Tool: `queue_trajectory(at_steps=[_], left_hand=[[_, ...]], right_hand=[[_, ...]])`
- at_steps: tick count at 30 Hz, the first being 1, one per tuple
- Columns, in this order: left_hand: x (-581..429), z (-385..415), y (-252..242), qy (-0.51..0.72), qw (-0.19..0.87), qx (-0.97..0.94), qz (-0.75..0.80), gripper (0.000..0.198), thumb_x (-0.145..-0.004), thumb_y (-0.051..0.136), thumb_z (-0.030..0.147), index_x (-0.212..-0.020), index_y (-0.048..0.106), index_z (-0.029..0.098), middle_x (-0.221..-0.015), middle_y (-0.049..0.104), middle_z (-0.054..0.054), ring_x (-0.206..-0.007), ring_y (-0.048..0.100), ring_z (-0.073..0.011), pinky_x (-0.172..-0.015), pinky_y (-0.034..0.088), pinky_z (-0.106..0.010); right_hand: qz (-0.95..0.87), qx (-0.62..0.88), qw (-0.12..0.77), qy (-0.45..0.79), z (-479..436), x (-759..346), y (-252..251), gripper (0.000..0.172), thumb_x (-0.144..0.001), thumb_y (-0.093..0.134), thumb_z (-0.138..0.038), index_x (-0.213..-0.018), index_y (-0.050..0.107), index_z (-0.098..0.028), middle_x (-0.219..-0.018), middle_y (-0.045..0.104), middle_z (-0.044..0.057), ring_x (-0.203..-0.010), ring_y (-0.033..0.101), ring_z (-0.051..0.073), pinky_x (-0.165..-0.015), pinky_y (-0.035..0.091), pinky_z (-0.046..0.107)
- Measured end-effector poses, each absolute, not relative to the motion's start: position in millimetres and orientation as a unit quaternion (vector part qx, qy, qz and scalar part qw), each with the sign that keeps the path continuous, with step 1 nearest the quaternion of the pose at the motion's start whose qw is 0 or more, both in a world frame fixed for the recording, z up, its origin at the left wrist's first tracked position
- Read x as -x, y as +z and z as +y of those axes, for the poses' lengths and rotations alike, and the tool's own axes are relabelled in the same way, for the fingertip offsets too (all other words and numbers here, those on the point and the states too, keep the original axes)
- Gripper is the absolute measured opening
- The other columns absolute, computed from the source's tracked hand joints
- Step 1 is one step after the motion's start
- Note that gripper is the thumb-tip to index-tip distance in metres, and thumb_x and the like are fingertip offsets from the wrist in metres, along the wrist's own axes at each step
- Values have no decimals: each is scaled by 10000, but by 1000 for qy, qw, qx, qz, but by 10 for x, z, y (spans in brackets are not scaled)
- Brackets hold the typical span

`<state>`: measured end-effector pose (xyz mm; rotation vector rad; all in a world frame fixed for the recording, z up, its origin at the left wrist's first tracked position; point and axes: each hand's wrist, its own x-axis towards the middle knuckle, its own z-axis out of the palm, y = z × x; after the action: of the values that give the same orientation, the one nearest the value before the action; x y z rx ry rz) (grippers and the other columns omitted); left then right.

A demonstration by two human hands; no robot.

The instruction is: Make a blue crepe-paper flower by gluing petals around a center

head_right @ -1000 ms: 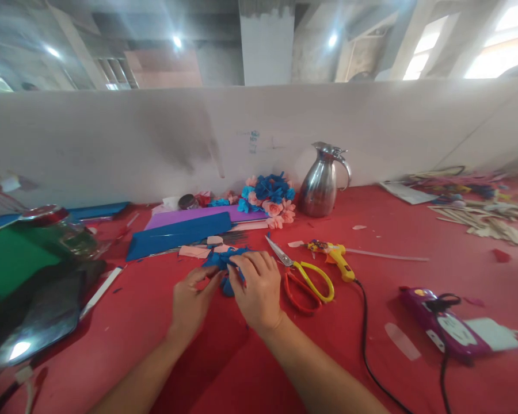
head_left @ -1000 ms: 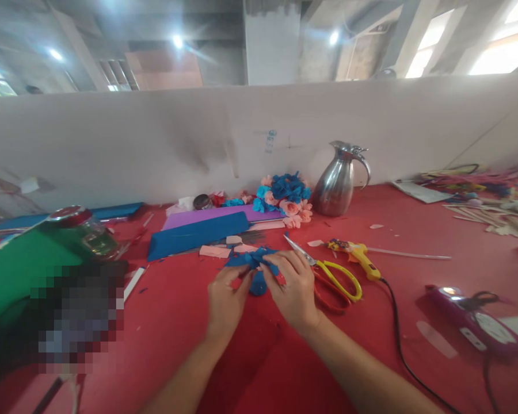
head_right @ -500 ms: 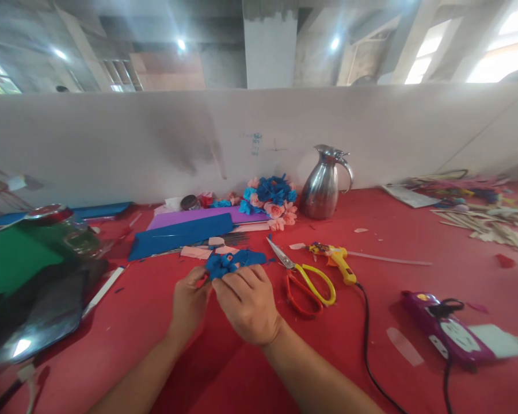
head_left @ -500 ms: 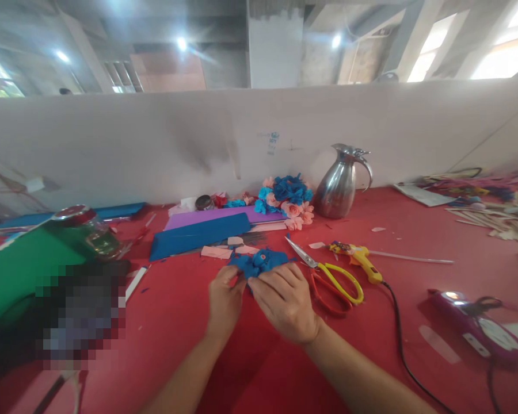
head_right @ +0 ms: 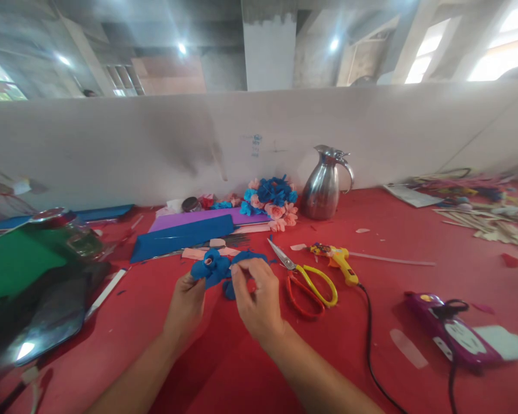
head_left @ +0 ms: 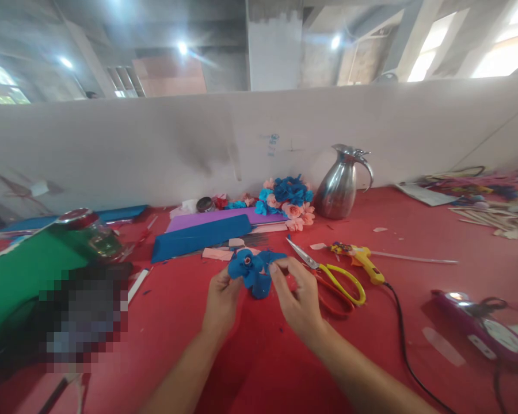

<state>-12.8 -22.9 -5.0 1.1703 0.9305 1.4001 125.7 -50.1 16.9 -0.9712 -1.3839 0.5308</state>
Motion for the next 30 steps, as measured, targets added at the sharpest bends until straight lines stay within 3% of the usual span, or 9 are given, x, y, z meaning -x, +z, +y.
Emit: queue_trajectory(at_steps=[4,7,11,17,20,30], left_hand=[[157,-217,-115,577,524,-502,375,110,-756,635,247,-781,722,183,-769,693,-27,-742,605,-183,-757,497,-321],[186,-224,-144,563,510,-513,399,116,-775,633,265,-719,691,181,-746,662,-22,-715,577,-166,-714,491,-301],[210,-227,-156,540,494,-543,412,183,-785,628,304,-664,675,175,-733,639,-36,-709,557,-170,-702,497,-314],[171,-227,-70,580,471,-521,413,150,-769,636,299,-705,696,177,-703,638,-22,-665,545,-153,-681,487,-296],[165,-240,-22,584,464,-513,425,165,-761,640,306,-671,689,177,-634,618,-4,-621,529,-141,-633,471,-273],[165,-284,8,579,425,-541,438,158,-744,666,309,-654,688,181,-649,607,-3,-635,537,-145,-607,460,-262]], right_hand=[[-470,391,604,511,-415,-1252,160,267,-858,523,-439,-761,586,-199,-721,574,6,-703,522,155,-659,405,277],[-421,343,574,613,-388,-1258,161,267,-781,622,-449,-711,579,-195,-673,536,-16,-650,477,133,-634,373,262],[-397,343,589,615,-383,-1271,173,275,-704,706,-431,-658,576,-193,-615,498,-36,-608,429,115,-610,335,249],[-392,313,556,663,-423,-1268,204,307,-755,642,-479,-681,586,-186,-674,572,-4,-630,479,128,-610,347,260],[-360,297,523,713,-474,-1218,222,280,-709,723,-403,-667,564,-177,-644,564,-23,-598,464,101,-612,341,245],[-216,284,559,749,-515,-1095,188,300,-525,847,-183,-659,579,-177,-629,592,-57,-565,521,73,-564,359,211]])
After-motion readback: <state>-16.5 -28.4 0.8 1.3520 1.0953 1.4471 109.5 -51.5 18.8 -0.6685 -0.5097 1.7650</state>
